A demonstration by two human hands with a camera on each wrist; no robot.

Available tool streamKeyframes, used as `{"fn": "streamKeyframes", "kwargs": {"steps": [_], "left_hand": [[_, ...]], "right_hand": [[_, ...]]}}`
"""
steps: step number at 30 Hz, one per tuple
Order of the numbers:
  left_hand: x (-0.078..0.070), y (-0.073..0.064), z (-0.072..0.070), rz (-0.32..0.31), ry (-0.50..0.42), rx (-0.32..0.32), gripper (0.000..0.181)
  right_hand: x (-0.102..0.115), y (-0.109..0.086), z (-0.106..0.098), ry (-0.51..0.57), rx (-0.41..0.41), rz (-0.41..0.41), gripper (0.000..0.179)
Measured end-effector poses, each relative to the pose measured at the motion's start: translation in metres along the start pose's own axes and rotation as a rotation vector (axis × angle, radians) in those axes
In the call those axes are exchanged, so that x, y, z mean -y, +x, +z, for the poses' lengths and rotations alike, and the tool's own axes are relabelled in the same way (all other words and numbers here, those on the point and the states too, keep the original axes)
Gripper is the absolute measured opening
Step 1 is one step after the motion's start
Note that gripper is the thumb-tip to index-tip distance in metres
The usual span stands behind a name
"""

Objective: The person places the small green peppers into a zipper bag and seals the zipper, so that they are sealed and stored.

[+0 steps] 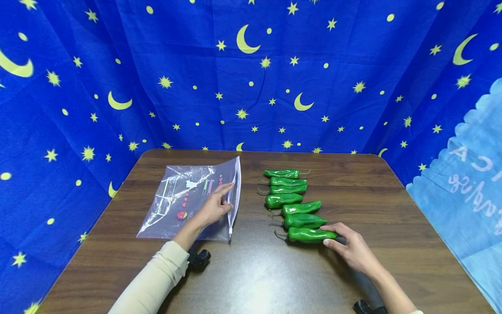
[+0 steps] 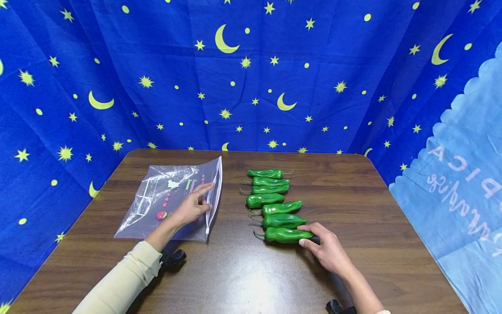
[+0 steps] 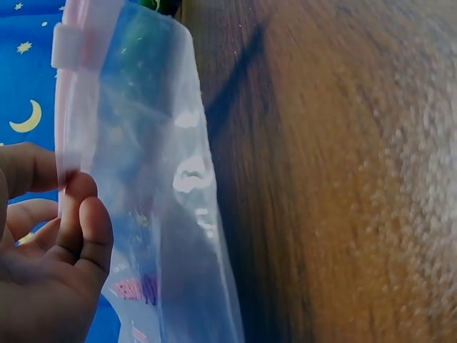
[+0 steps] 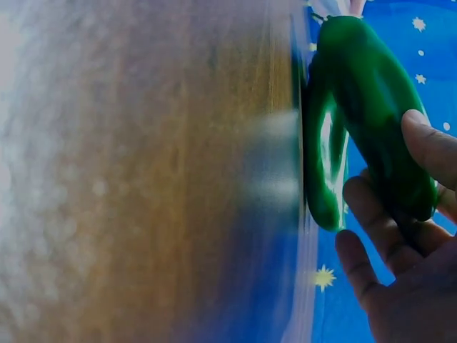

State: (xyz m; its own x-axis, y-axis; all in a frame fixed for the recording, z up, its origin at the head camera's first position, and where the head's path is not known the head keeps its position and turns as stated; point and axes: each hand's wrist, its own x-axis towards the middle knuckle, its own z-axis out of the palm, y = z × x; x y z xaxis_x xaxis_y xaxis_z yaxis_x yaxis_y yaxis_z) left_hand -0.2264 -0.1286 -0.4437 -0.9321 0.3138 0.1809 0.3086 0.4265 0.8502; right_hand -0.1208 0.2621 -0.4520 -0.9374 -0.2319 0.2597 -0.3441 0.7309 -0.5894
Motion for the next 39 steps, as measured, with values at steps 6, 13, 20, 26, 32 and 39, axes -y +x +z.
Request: {"fn": "streamKeyframes", "kwargs": {"steps": [6, 13, 20, 26, 32, 39], "left_hand": [[-0.002, 0.000, -0.002, -0.005, 0.014, -0.025, 0.070], [-0.001, 0.002, -0.002, -0.013, 0.039, -0.068, 0.070], [-0.002, 0.002, -0.003, -0.013, 0.035, -0.092, 0.070], [-0.006, 0.001, -0.002, -0.023, 0.024, -0.104, 0.068], [-0.013, 0.000, 0.000, -0.024, 0.019, -0.080, 0.067], [-0.016, -0.001, 0.001, -0.045, 0.032, -0.076, 0.066]], "right_hand": [[-0.001, 0.002, -0.001, 0.036, -0.016, -0.025, 0.029], [0.004, 0.005, -0.003, 0.058, -0.012, 0.043, 0.030], [0.010, 0.009, -0.005, 0.057, -0.059, 0.100, 0.030], [0.014, 0.014, -0.007, 0.092, -0.063, 0.121, 0.031], [0.017, 0.021, -0.005, 0.101, -0.091, 0.107, 0.031], [0.025, 0.030, 0.001, 0.188, -0.096, 0.120, 0.031]]}}
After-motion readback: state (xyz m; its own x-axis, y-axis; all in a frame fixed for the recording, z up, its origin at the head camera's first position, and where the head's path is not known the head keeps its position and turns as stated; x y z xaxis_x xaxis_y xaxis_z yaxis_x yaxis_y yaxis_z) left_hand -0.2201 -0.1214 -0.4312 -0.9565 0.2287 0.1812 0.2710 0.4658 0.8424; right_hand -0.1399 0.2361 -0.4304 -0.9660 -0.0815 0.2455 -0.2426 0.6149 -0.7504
